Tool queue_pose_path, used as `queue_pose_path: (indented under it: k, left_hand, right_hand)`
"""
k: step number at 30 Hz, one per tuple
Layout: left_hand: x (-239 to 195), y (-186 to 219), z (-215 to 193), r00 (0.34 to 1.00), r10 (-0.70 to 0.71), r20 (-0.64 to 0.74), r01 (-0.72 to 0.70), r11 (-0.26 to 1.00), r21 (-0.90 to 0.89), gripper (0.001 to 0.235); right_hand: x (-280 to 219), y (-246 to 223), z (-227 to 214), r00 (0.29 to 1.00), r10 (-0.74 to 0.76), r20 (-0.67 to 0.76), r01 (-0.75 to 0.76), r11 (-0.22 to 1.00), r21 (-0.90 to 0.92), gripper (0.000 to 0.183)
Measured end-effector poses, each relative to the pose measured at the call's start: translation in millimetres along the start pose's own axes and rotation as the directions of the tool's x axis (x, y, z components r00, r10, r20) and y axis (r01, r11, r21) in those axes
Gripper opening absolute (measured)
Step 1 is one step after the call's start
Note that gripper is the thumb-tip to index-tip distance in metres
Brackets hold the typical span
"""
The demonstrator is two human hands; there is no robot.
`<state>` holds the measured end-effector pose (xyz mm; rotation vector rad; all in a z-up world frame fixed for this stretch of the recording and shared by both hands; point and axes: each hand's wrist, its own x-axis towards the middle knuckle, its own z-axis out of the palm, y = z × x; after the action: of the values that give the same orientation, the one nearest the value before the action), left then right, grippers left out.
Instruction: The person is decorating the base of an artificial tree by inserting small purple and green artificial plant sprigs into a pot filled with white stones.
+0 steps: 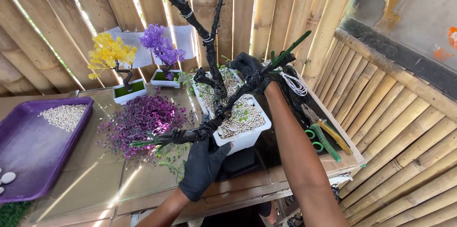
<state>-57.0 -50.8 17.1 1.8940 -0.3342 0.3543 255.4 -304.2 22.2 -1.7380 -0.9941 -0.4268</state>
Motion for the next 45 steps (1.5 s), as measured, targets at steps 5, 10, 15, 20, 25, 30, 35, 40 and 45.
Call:
queue_pose_path:
  k: [5, 10, 15, 20, 25, 30, 35, 40, 45]
  left_hand:
    - [0.0, -55.9, -5.1, 0.983, 0.185, -0.012, -0.176, 0.951, 0.254, 0.04]
    - [6.8, -23.6, -24.4, 0.989, 0.023, 0.143, -0.043, 0.989, 0.139, 0.065]
    - [19.6, -3.2, -48.3, 0.979, 0.122, 0.164, -0.147, 0.977, 0.153, 0.089]
    - [30.2, -28.2, -63.0, 0.939, 0.253, 0.234, -0.27, 0.962, 0.044, 0.078]
    - [52.7, -45.1, -78.8, 0.914, 0.207, 0.348, -0.166, 0.976, -0.144, 0.079]
    - [74.6, -56.0, -93.0, 0.865, 0.156, 0.477, -0.024, 0.962, -0.271, 0.075]
    - [80.4, -36.7, -107.5, 0.838, 0.128, 0.531, 0.011, 0.968, -0.25, 0.074]
    - [111.0, 17.6, -136.8, 0.859, -0.102, 0.503, 0.058, 0.993, 0.102, 0.067]
    - [141.6, 62.1, -140.0, 0.913, 0.034, 0.407, -0.051, 0.998, 0.031, 0.048]
  right_hand:
    - [-2.3, -40.4, 4.5, 0.993, 0.119, -0.01, -0.117, 0.956, -0.268, 0.018]
    - [14.2, -56.2, 8.0, 0.827, 0.533, -0.179, -0.56, 0.807, -0.187, 0.018]
    - [3.1, -60.2, 5.2, 0.948, 0.314, -0.04, -0.275, 0.753, -0.597, 0.014]
    - [1.6, -63.7, -2.0, 0.891, 0.442, -0.108, -0.38, 0.592, -0.711, 0.025]
    - [-24.2, -67.5, -15.3, 0.892, 0.414, -0.183, -0.396, 0.518, -0.758, 0.021]
    - [-50.4, -104.5, -29.2, 0.87, 0.443, -0.217, -0.435, 0.481, -0.761, 0.021]
    - [-57.2, -134.4, -22.6, 0.892, 0.315, -0.325, -0.453, 0.623, -0.638, 0.014]
    - [-53.5, -238.4, 6.5, 0.889, 0.295, -0.349, -0.452, 0.681, -0.576, 0.008]
    - [-63.4, -228.9, 30.2, 0.976, 0.189, -0.104, -0.212, 0.755, -0.621, 0.005]
